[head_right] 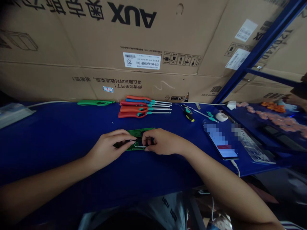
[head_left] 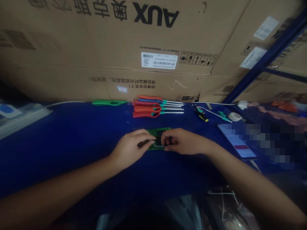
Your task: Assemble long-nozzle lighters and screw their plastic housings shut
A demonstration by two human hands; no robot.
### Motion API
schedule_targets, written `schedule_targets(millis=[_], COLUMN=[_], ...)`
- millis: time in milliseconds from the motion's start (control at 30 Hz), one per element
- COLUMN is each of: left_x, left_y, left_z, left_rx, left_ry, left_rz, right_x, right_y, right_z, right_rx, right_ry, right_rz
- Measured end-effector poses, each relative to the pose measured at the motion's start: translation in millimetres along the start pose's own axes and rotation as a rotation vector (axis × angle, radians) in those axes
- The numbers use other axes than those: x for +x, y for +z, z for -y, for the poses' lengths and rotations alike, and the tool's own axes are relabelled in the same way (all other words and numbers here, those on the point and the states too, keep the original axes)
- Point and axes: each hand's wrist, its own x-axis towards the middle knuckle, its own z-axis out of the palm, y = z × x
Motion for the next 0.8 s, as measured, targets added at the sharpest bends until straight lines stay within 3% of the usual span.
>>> schedule_targets(millis=[100, 200, 467, 800], left_x=[0, 0, 1, 3], left_y=[-0.9, -1.4, -2.6, -11.7], left_z=[0, 0, -1, 0], left_rx=[0.002, 0.022, 0.082, 0.026], left_ry=[0.005, 0.014, 0.026, 0.015], left_rz=[0.008, 0.021, 0.016, 0.061], right_x=[1, 0, -1, -3], right_y=[-1, -1, 2, -2], right_z=[-2, 0, 5, -1], right_rx=[0.103, 0.072, -0.096, -0.055], right_ry=[0.056, 0.074, -0.069, -0.186], right_rz=[0.035, 0.045, -0.029, 0.016])
